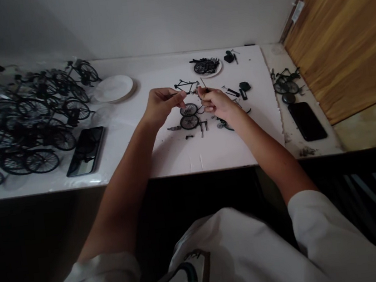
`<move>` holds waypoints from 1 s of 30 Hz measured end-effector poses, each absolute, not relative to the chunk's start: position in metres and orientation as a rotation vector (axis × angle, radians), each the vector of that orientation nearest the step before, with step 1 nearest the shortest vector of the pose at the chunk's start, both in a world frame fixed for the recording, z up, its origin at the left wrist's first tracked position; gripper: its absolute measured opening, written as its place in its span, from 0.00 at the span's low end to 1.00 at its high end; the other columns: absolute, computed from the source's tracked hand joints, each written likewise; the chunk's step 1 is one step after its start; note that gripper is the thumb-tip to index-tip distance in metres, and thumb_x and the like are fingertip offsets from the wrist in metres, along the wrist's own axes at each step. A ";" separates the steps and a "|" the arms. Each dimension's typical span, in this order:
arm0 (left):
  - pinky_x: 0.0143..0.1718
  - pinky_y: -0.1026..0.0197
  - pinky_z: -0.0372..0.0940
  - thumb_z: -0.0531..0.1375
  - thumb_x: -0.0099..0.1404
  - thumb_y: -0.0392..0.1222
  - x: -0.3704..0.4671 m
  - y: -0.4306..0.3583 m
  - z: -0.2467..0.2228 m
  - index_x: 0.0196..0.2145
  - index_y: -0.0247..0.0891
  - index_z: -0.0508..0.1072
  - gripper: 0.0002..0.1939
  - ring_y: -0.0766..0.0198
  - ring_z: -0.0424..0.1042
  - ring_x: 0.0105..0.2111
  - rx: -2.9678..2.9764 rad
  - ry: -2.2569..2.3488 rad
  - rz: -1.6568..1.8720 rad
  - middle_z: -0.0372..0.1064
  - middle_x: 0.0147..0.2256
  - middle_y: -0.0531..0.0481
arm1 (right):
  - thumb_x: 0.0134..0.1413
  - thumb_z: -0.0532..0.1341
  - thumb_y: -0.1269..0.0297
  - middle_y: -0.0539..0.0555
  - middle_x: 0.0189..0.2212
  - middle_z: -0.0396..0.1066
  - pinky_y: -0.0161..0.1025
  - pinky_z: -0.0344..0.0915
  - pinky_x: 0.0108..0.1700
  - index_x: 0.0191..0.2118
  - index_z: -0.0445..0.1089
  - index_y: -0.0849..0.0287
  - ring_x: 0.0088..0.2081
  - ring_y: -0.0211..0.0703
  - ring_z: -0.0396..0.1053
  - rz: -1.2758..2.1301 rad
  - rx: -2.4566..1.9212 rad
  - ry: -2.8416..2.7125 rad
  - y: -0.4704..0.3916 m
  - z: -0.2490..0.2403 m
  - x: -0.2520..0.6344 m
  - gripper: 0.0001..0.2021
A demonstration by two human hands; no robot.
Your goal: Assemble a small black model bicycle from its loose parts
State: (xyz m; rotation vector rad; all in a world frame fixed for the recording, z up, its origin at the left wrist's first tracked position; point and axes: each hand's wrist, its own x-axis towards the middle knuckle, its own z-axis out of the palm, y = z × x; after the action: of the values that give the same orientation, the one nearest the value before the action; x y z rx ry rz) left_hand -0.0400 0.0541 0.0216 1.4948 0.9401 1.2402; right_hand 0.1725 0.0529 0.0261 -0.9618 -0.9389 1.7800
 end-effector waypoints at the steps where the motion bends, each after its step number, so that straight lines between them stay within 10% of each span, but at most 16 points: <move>1: 0.30 0.62 0.71 0.78 0.61 0.53 -0.040 0.054 0.022 0.26 0.37 0.77 0.20 0.68 0.72 0.23 1.499 0.933 1.244 0.75 0.23 0.50 | 0.47 0.64 0.79 0.39 0.22 0.51 0.35 0.40 0.24 0.35 0.64 0.54 0.21 0.31 0.41 1.779 -0.960 -0.940 0.052 0.027 0.173 0.13; 23: 0.32 0.61 0.72 0.76 0.64 0.50 -0.041 0.053 0.019 0.26 0.37 0.77 0.18 0.66 0.75 0.26 1.565 0.940 1.228 0.77 0.24 0.48 | 0.50 0.66 0.80 0.42 0.27 0.60 0.34 0.41 0.22 0.35 0.64 0.55 0.21 0.28 0.43 1.692 -1.016 -0.929 0.048 0.026 0.167 0.14; 30: 0.32 0.63 0.72 0.76 0.64 0.51 -0.047 0.059 0.023 0.31 0.35 0.78 0.18 0.65 0.78 0.27 1.479 1.016 1.184 0.79 0.27 0.46 | 0.54 0.80 0.53 0.43 0.25 0.57 0.32 0.43 0.22 0.35 0.68 0.55 0.23 0.30 0.46 1.390 -1.079 -1.135 0.055 0.016 0.159 0.21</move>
State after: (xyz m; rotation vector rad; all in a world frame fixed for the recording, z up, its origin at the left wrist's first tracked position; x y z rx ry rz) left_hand -0.0474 0.0586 0.0232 1.4793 1.0158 1.1836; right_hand 0.1586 0.0553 0.0158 -1.0791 -1.1351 1.3905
